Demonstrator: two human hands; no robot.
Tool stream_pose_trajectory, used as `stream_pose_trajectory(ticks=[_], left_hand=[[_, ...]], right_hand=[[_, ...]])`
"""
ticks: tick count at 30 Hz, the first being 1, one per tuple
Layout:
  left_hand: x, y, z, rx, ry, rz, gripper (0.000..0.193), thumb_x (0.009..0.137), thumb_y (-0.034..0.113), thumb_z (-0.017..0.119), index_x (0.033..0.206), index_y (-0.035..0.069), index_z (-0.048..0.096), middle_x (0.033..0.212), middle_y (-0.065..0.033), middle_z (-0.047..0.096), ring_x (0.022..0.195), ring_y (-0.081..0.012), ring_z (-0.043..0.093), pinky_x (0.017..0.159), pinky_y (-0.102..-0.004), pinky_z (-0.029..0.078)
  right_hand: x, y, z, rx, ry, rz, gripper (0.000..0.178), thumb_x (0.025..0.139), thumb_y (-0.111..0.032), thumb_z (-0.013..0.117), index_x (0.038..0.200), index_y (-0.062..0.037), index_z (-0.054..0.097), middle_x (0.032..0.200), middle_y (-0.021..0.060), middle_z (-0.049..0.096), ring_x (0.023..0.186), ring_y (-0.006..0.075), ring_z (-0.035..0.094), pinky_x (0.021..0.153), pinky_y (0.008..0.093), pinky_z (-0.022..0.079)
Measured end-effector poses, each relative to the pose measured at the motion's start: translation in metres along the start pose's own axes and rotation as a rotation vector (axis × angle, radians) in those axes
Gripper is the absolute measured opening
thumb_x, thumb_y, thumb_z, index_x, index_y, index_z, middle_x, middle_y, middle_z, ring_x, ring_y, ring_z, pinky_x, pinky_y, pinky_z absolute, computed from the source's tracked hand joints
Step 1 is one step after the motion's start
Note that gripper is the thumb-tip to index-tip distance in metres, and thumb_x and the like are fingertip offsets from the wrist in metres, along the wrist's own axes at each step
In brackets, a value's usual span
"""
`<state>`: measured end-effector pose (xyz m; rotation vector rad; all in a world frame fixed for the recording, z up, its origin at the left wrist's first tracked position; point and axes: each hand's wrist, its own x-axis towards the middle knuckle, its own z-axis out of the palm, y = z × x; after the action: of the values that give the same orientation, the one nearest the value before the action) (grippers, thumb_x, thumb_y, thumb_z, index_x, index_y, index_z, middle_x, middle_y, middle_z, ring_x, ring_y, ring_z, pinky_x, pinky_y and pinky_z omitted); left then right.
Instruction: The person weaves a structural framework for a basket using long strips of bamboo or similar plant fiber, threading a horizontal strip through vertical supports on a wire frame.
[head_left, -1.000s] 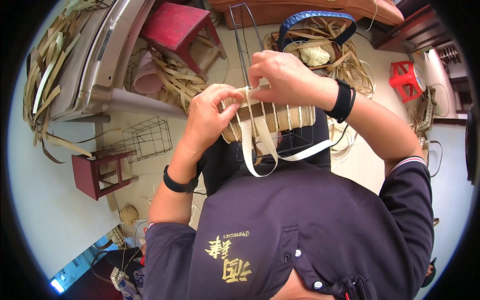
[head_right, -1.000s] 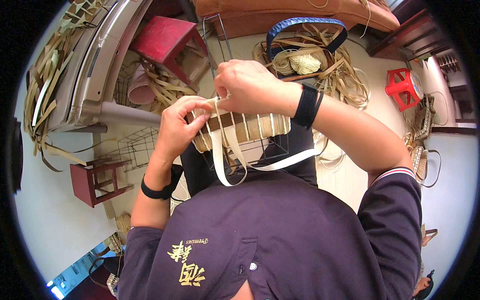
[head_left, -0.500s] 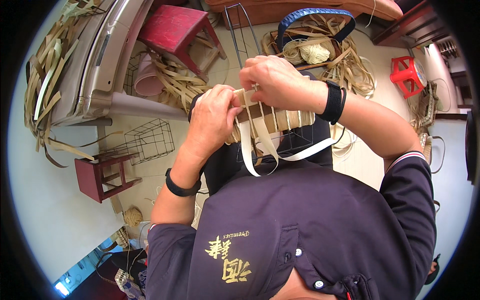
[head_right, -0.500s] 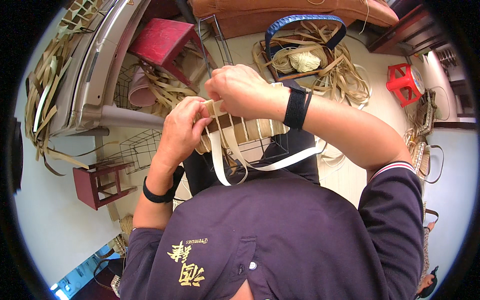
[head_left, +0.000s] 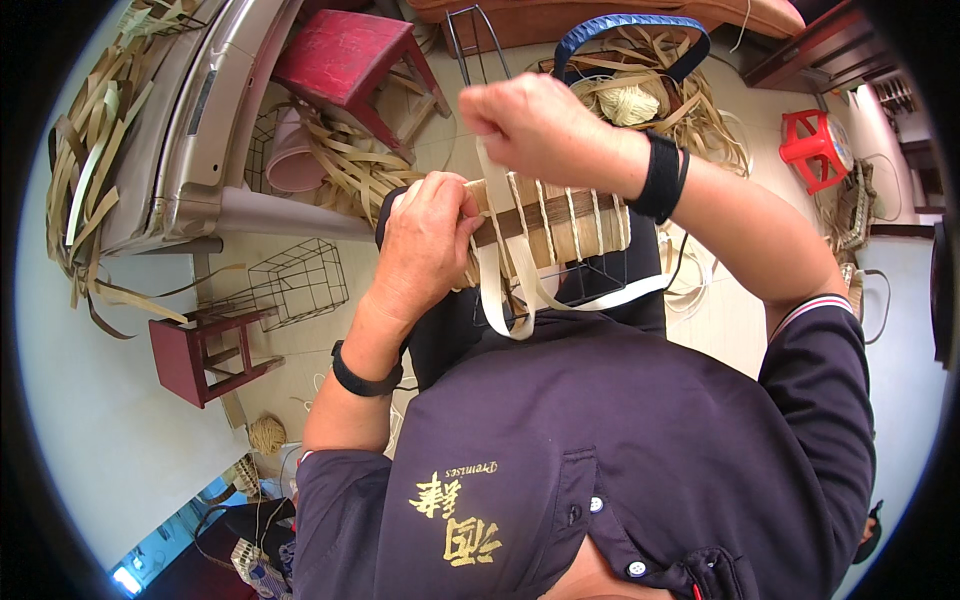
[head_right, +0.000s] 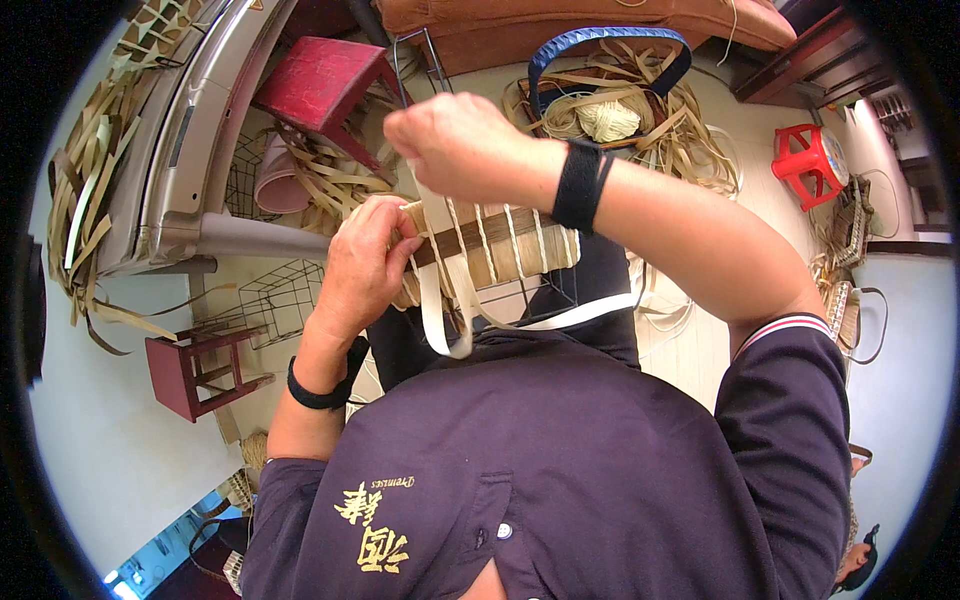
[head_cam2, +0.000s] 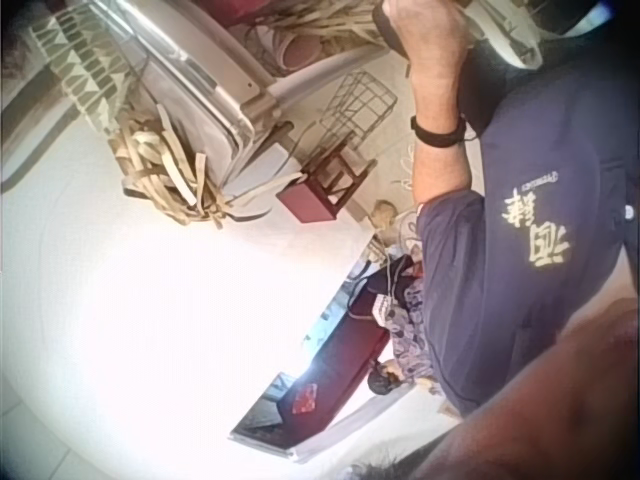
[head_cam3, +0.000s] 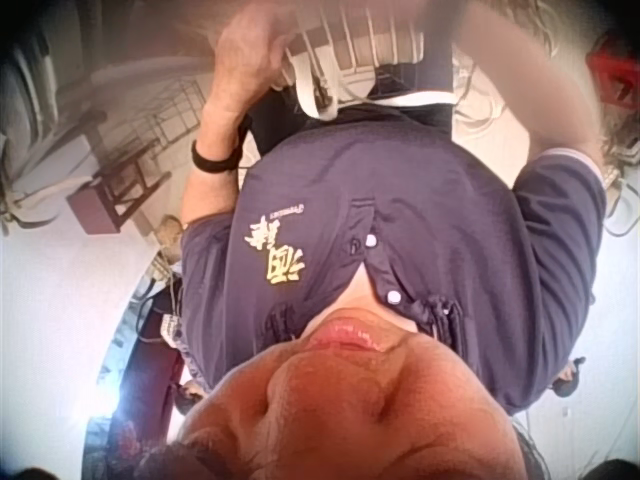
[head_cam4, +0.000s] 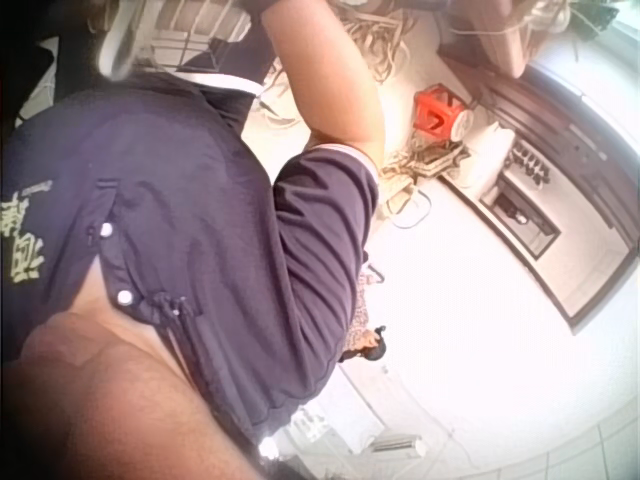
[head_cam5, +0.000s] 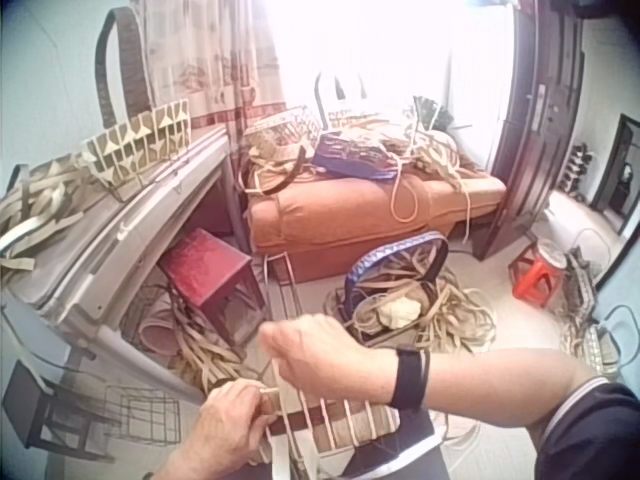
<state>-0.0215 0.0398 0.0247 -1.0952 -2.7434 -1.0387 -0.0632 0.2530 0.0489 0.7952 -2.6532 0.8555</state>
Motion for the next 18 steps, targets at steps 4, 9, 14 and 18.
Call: stream_pose_trajectory(ticks=[4, 9, 14, 18], left_hand=[[0.000, -0.001, 0.000, 0.001, 0.018, 0.026, 0.019, 0.081, 0.000, 0.072, 0.090, 0.001, 0.056, 0.103, -0.0174, 0.063, 0.095, -0.0418, 0.060, 0.084, -0.0460, 0.049], [-0.001, -0.001, 0.001, -0.017, 0.026, 0.019, 0.018, 0.081, 0.000, 0.072, 0.090, 0.000, 0.057, 0.102, -0.0176, 0.063, 0.096, -0.0419, 0.060, 0.084, -0.0461, 0.049], [-0.004, -0.006, 0.004, 0.006, 0.036, 0.036, 0.017, 0.081, 0.003, 0.072, 0.090, 0.005, 0.058, 0.094, -0.0104, 0.060, 0.092, -0.0337, 0.060, 0.081, -0.0442, 0.046], [-0.004, -0.006, 0.005, 0.011, 0.048, 0.066, 0.016, 0.081, 0.003, 0.071, 0.090, 0.005, 0.058, 0.095, -0.0106, 0.060, 0.093, -0.0334, 0.060, 0.082, -0.0439, 0.046]], right_hand=[[0.032, 0.016, -0.017, -0.088, 0.142, 0.040, 0.013, 0.074, -0.005, 0.065, 0.080, -0.0040, 0.053, 0.069, 0.0170, 0.058, 0.069, 0.0414, 0.061, 0.062, 0.0473, 0.049], [0.063, 0.037, -0.035, -0.186, 0.240, 0.146, 0.007, 0.076, -0.010, 0.065, 0.081, -0.0070, 0.061, 0.082, 0.0176, 0.069, 0.085, 0.0411, 0.068, 0.075, 0.0506, 0.053], [0.043, 0.036, -0.030, 0.533, -0.104, 0.561, 0.025, 0.092, -0.023, 0.078, 0.105, -0.0023, 0.074, 0.084, -0.0031, 0.067, 0.070, 0.0042, 0.058, 0.055, 0.0213, 0.046], [0.016, 0.016, -0.023, 0.562, -0.309, 0.539, 0.020, 0.089, -0.019, 0.079, 0.095, -0.0006, 0.075, 0.066, -0.0055, 0.061, 0.057, 0.0051, 0.052, 0.051, 0.0220, 0.041]])
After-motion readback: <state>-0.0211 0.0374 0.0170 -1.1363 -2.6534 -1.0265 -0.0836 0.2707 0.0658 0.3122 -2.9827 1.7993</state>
